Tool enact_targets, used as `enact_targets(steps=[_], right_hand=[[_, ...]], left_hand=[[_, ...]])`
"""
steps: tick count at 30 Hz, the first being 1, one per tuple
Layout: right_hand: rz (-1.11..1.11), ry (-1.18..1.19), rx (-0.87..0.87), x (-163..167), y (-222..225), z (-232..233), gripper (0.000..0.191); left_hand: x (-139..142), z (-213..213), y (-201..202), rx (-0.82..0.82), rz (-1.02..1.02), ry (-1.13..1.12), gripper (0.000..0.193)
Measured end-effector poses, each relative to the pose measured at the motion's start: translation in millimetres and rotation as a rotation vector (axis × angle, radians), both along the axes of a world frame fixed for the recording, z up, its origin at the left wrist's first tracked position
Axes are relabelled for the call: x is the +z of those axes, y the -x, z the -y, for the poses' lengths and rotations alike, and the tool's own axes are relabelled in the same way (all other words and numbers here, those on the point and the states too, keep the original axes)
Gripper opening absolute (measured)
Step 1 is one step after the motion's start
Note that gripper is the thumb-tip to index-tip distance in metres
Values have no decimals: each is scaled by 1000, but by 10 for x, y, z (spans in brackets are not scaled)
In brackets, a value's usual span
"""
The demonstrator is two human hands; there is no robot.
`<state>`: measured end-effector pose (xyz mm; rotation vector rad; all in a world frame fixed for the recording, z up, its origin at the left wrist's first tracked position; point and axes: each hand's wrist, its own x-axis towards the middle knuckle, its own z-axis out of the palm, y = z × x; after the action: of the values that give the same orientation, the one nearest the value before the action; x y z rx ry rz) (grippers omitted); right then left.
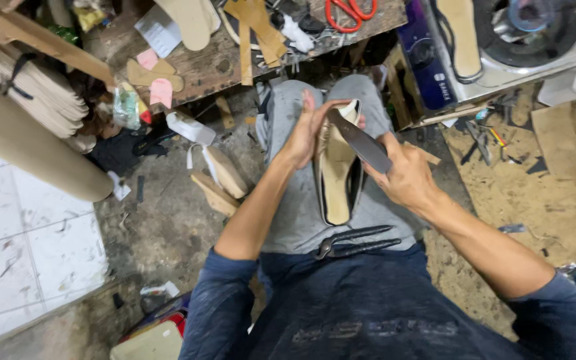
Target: The person holds a brown slip-on shoe and uses a curved metal tool to press and shape the upper around the sole edge. They repeatedly reposition the shoe and apply pressure along the toe and side seams, then inspect the fit by hand.
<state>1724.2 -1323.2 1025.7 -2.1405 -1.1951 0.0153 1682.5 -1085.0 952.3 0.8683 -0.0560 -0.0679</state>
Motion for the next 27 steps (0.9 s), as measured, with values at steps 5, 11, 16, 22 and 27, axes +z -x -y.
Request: enact_targets(steps=[5, 11, 16, 22, 27], right_hand=[[-146, -497, -177, -38, 2, 5, 27], [215, 182, -16, 23, -58, -38, 32], [-60, -249, -16, 216, -40, -194, 26], [-244, -185, -33, 357, -73, -280, 28], [-277, -304, 19, 257, -37, -293, 27]], left_hand=[[8, 19, -22, 11, -97, 60, 104], [-28, 12, -35, -8, -44, 66, 106], [-75, -35, -45, 27, -43, 32, 104], [-106, -63, -82, 61, -125, -1, 102], [-74, -79, -69, 60, -125, -17, 108]])
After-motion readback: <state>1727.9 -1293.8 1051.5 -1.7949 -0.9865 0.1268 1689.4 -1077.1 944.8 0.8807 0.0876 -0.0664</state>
